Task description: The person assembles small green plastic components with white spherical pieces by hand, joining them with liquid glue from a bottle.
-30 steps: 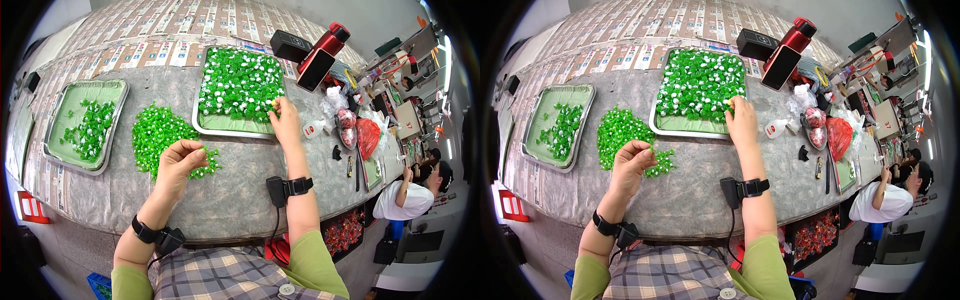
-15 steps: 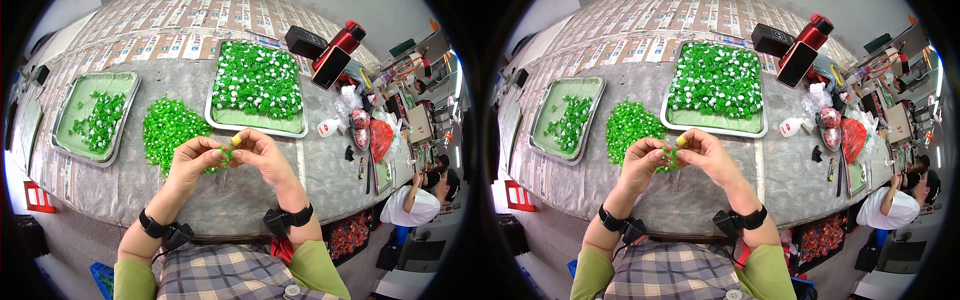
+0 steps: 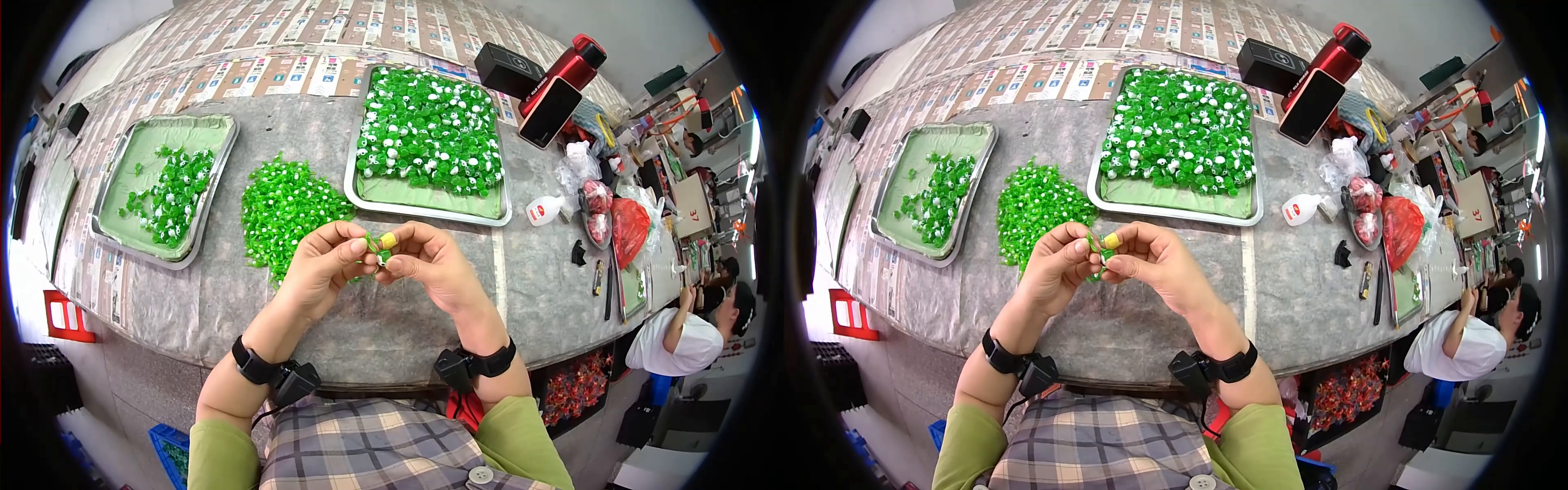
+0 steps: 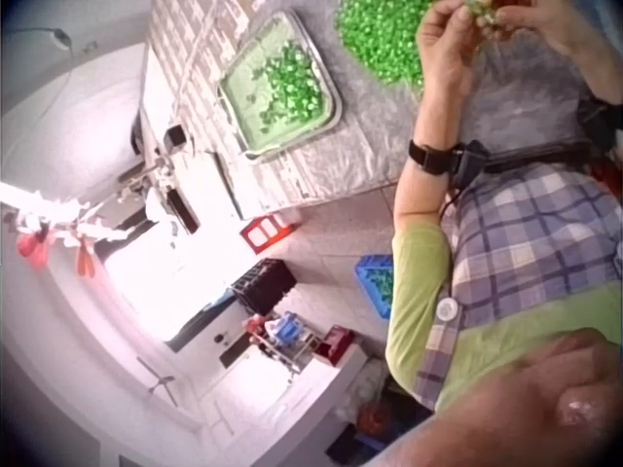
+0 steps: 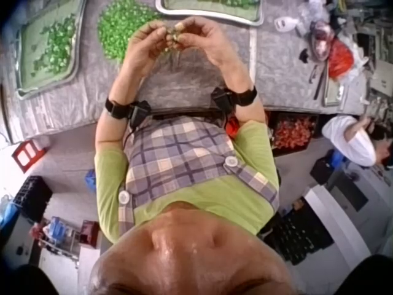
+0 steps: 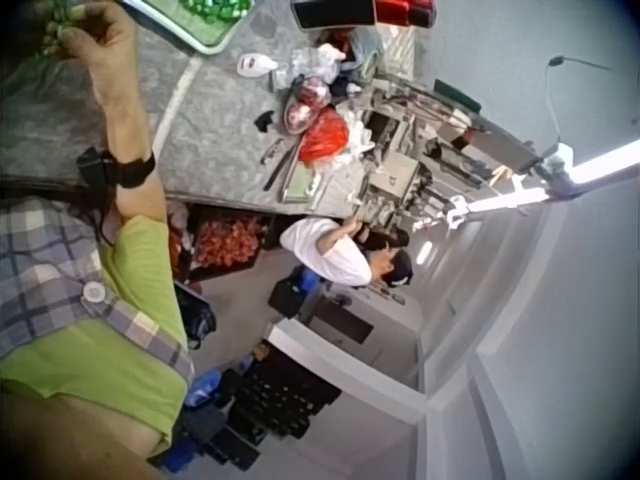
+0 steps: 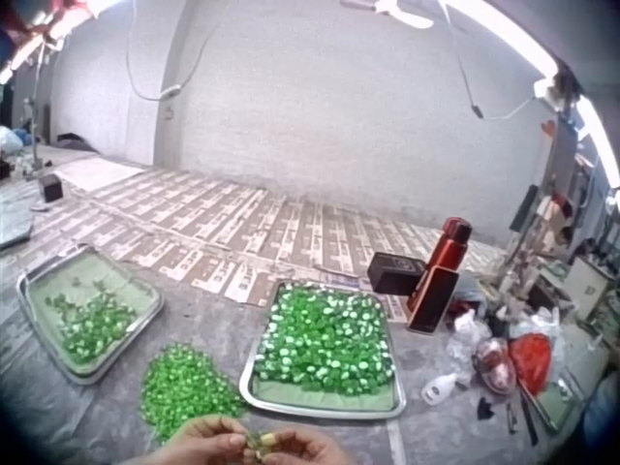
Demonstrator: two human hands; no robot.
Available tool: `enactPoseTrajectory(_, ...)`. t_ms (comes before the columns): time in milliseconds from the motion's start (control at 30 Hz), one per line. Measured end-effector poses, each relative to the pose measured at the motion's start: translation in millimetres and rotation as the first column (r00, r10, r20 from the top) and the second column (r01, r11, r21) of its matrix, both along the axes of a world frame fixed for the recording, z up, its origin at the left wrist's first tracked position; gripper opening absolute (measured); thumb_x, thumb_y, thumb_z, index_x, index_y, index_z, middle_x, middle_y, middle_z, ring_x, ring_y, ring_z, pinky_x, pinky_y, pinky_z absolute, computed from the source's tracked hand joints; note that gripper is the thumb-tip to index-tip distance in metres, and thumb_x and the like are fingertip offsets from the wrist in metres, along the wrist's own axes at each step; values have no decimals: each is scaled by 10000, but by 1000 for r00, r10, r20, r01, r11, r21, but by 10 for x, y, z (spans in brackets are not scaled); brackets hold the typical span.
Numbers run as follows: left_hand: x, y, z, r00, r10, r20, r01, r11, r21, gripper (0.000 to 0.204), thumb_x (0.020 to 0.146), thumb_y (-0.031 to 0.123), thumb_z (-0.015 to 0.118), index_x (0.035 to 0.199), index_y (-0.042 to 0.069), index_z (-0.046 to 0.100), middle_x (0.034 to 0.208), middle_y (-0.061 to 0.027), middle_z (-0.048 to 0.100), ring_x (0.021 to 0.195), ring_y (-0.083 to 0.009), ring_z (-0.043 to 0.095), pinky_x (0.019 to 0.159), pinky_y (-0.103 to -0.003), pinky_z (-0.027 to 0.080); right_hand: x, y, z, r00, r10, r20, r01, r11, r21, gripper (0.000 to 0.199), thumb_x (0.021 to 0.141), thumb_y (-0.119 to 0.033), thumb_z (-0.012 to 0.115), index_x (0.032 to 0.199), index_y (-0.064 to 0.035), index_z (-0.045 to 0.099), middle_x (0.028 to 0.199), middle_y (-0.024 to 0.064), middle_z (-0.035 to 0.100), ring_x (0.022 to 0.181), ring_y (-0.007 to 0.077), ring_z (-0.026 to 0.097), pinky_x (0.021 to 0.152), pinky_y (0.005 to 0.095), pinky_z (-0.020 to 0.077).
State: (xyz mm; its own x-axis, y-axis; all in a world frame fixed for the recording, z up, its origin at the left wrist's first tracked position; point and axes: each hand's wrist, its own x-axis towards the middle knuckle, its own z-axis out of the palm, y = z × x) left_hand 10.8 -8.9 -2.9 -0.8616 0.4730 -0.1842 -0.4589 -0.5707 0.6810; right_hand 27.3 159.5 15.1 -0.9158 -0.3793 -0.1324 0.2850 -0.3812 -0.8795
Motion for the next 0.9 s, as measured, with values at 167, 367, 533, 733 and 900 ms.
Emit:
enactPoseTrajectory(167, -5, -2, 7, 999, 30, 17, -30, 999, -16, 110, 778, 100, 559, 859, 46, 509, 746, -44, 574, 662, -99, 559, 562, -205, 476, 21, -14, 24, 996, -56, -63, 57, 998, 17, 139, 774, -76, 560, 882, -24, 490, 834, 83, 590, 706, 147, 581, 632, 257, 487)
enactPoseTrajectory(367, -8, -8, -20, 1000, -18, 16, 18, 1000, 13, 108, 782, 96, 553, 863, 43, 506, 736, -43, 570, 652, -97, 555, 549, -200, 473, 12, 5, -3, 1000, 4, -27, -4, 1000, 3, 137, 797, -94, 541, 903, -28, 485, 802, 50, 572, 665, 117, 571, 605, 231, 474)
enactPoseTrajectory(533, -16, -10, -22, 999, -16, 42, 14, 1000, 28, 110, 786, 95, 546, 874, 46, 502, 732, -43, 567, 650, -98, 556, 557, -202, 479, 4, -2, -63, 997, -26, -67, 27, 1000, 10, 126, 797, -91, 538, 897, -25, 497, 803, 50, 573, 688, 118, 568, 619, 236, 473)
enactPoseTrajectory(733, -15, -18, -18, 996, 2, 88, -6, 999, 47, 116, 787, 93, 544, 886, 54, 497, 734, -42, 565, 648, -100, 559, 570, -204, 487, 20, -43, -58, 981, -61, -186, 76, 994, 74, 128, 793, -63, 534, 907, -15, 502, 840, 47, 563, 758, 117, 556, 676, 246, 471)
enactPoseTrajectory(900, -21, -25, -30, 995, 9, 103, -17, 997, 69, 118, 787, 88, 543, 889, 55, 495, 735, -41, 566, 654, -102, 561, 575, -206, 489, 52, -54, -82, 966, -59, -253, 97, 985, 141, 164, 783, -28, 537, 937, -5, 487, 854, 49, 557, 780, 122, 554, 702, 245, 469)
